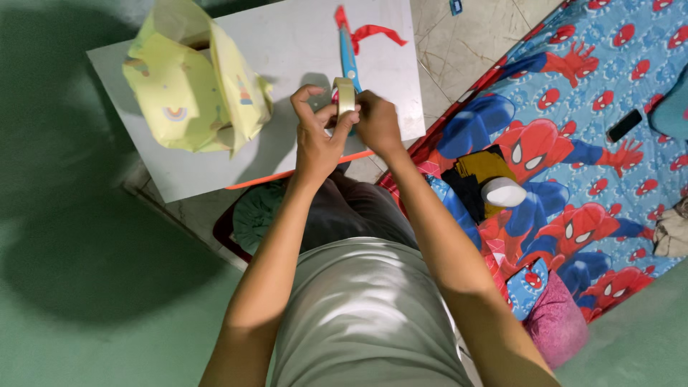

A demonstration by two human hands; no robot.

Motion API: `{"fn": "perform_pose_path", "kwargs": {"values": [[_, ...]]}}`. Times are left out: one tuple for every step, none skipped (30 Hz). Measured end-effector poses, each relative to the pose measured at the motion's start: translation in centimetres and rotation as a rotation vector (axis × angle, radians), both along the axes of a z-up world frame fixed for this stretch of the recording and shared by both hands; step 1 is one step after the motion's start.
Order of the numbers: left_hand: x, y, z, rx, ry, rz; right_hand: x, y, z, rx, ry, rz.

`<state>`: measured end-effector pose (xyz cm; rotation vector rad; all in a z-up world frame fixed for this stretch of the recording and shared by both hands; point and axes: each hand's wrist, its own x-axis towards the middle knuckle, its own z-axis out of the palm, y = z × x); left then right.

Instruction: The person folds a yellow patterned paper sheet into a small box shape, then uses scissors to cut pieces of clear adhesive tape and secures the box's edges and corners. The person repeatedly folds, tapes, and trims the paper to form a finished box.

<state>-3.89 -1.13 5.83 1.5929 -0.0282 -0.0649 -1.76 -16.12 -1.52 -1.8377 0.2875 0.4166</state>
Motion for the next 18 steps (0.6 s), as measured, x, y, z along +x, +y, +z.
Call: {"fn": "perform_pose_path", "kwargs": {"values": [[-0.1,0.2,-0.2,-0.028,0.020,0.001,0.0,0.1,0.9,0.213,0.123,-0.139],[-0.1,0.3,-0.5,-0.017,0.030,0.010,-0.2,0.0,1.8,0.416,0.176,-0.200],[-0.2,0.4,-0.7,-0.007,0.042,0.018,-0.4,-0.2,2.7,0.616,0.232,-0.262],[-0.3,0.5,-0.9,0.002,0.054,0.026,-0.7,-0.2,3.5,0.816,0.289,-0.325],[-0.2,0.7,-1.0,0.022,0.045,0.010,-0.8,0.1,4.1,0.755,0.224,-0.271],[-0.1,1.0,-1.0,0.042,0.036,-0.006,-0.8,0.5,4.5,0.693,0.160,-0.217],[-0.2,1.1,-1.0,0.059,0.028,-0.025,-1.0,0.7,4.8,0.628,0.095,-0.168],[-0.3,1.2,-1.0,0.094,0.028,-0.026,-0.9,0.9,4.9,0.650,0.076,-0.190],[-0.5,1.4,-0.7,0.132,0.027,-0.023,-0.8,1.3,4.8,0.674,0.057,-0.209],[-0.7,1.7,-0.4,0.170,0.026,-0.021,-0.8,1.6,4.8,0.699,0.039,-0.228],[-1.0,2.0,0.1,0.203,0.009,-0.010,-0.6,2.1,4.6,0.615,0.007,-0.215],[-1.5,2.1,0.7,0.236,-0.007,0.000,-0.4,2.6,4.3,0.532,-0.025,-0.202],[-2.3,2.2,1.6,0.269,-0.019,0.009,-0.5,3.0,4.1,0.447,-0.052,-0.190],[-3.2,2.2,2.6,0.255,-0.027,0.008,-0.5,3.4,3.9,0.325,-0.089,-0.185],[-4.1,2.3,3.7,0.241,-0.036,0.006,-0.4,3.9,3.6,0.204,-0.126,-0.179],[-5.1,2.6,5.0,0.227,-0.045,0.005,-0.3,4.3,3.3,0.084,-0.164,-0.173],[-6.0,3.3,6.5,-0.051,0.104,-0.045,-0.1,4.7,3.1,-0.103,-0.318,-0.093],[-6.9,4.1,8.0,-0.329,0.253,-0.096,0.1,4.9,3.0,-0.290,-0.471,-0.010]]}}
